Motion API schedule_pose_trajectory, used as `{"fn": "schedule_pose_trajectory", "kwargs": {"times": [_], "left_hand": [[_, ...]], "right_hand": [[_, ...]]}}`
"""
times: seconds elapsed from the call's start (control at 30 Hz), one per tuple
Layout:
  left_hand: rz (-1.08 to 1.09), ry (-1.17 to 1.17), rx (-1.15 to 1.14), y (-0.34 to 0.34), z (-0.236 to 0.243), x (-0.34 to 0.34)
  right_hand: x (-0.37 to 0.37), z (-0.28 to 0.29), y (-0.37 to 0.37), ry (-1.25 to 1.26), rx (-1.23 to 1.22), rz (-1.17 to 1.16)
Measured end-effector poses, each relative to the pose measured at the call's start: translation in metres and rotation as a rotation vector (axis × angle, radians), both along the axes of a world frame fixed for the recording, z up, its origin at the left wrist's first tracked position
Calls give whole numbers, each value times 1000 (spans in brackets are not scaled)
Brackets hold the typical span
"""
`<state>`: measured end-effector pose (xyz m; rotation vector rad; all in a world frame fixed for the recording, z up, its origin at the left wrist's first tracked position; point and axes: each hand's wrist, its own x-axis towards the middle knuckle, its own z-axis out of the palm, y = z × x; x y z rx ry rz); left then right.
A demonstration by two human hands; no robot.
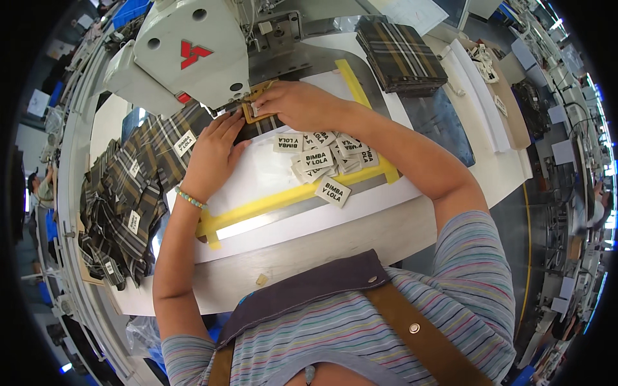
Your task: The person operates an industrial sewing machine to attach small white labels to plaid fabric pieces. They pick up a fabric piece, place a label on it, and guide it through the machine to stitch the label in place. The finished pieces are stacked on the left side of the table.
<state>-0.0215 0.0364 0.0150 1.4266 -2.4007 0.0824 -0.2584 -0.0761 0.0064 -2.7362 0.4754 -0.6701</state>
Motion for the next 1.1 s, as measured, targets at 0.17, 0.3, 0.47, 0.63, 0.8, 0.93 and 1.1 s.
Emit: {"fn": "schedule_pose_trajectory", "kwargs": {"times": [0.17, 0.3, 0.47, 0.63, 0.8, 0.93, 1.1], "left_hand": [[-22, -37, 41, -2, 6, 2], [-39, -56, 61, -4, 10, 2], [-50, -50, 49, -3, 9, 2], [-58, -45, 75, -4, 13, 3], [-59, -11, 62, -6, 12, 8], [-46, -5, 92, -12, 10, 13], [-39, 48, 67, -14, 3, 17]], "right_hand": [[1, 1, 1, 5, -15, -8], [2, 0, -1, 3, -9, 9], [2, 6, 0, 56, -4, 15], [2, 7, -2, 64, 36, 19], [6, 7, -7, 33, 25, 26], [10, 5, -17, 30, 18, 22], [8, 9, -21, 57, 51, -2]]}}
